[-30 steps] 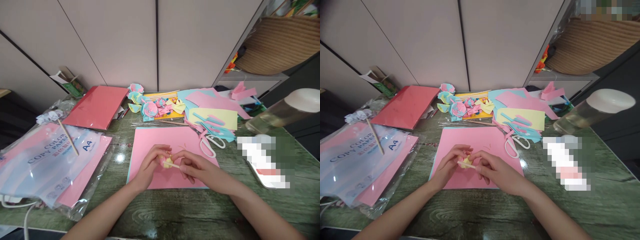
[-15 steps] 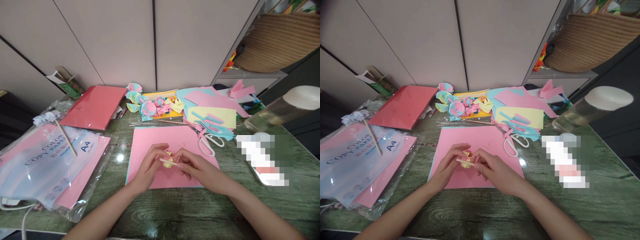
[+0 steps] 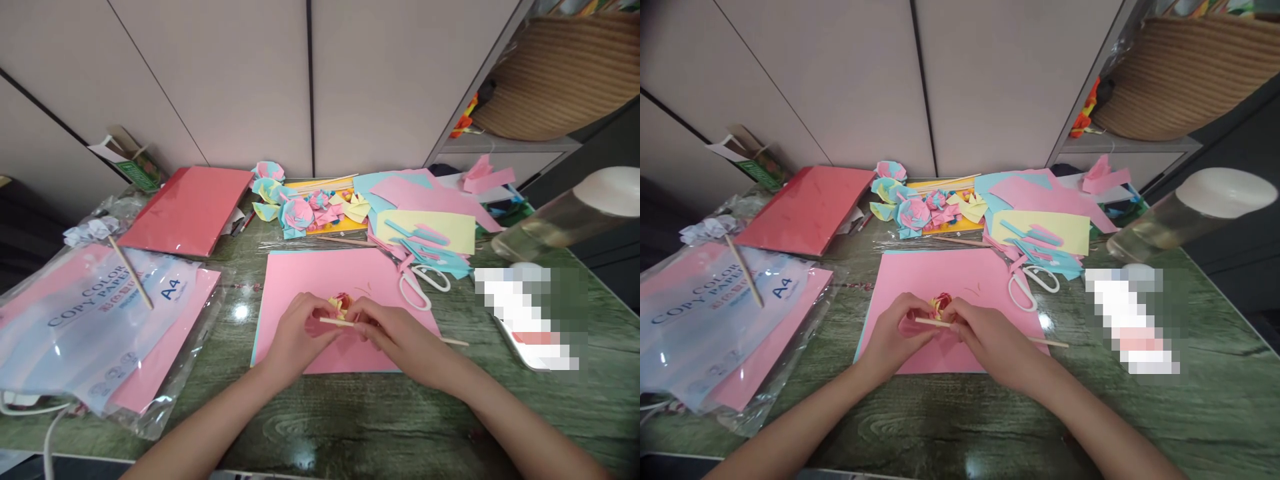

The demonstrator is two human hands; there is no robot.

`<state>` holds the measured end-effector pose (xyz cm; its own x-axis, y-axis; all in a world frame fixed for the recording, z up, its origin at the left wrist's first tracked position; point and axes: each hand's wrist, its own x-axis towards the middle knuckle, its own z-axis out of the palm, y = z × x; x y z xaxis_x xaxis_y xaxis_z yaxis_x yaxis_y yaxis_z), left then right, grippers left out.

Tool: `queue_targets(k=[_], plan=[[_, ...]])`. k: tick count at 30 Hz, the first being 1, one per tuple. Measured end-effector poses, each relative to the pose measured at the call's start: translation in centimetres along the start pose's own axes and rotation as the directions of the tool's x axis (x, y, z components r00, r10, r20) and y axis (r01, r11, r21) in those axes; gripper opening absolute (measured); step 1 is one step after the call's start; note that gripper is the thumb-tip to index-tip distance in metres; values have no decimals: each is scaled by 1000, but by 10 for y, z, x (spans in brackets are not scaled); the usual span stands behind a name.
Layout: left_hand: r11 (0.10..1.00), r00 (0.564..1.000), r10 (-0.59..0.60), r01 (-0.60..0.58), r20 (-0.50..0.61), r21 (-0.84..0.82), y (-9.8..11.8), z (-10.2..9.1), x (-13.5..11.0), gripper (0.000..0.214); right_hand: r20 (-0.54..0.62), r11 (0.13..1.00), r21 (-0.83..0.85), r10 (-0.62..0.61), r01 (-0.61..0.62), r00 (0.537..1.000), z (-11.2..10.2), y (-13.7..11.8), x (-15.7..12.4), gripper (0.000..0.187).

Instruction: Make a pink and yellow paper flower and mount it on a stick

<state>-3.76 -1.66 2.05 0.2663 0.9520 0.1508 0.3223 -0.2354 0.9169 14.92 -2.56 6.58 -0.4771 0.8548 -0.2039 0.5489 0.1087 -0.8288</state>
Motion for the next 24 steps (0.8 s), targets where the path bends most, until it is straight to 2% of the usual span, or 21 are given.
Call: queue_targets(k=[5, 9, 19, 24], plan=[[985, 998, 63, -63, 4, 160, -2, 2, -3, 16, 13, 996, -93, -4, 5, 1000, 3, 2, 0, 14], [968, 994, 109, -112, 24, 223, -4, 4, -3, 8, 15, 989, -145, -18, 20, 1000, 7, 5, 1, 17], [974, 999, 33, -38, 30, 223, -3, 3, -1, 5, 1, 967, -245, -77, 75, 997, 12, 7, 1, 23], [977, 998, -50, 41, 36, 208, -7, -4, 4, 10, -41, 898, -430, -125, 96, 991, 5, 11, 0, 27]])
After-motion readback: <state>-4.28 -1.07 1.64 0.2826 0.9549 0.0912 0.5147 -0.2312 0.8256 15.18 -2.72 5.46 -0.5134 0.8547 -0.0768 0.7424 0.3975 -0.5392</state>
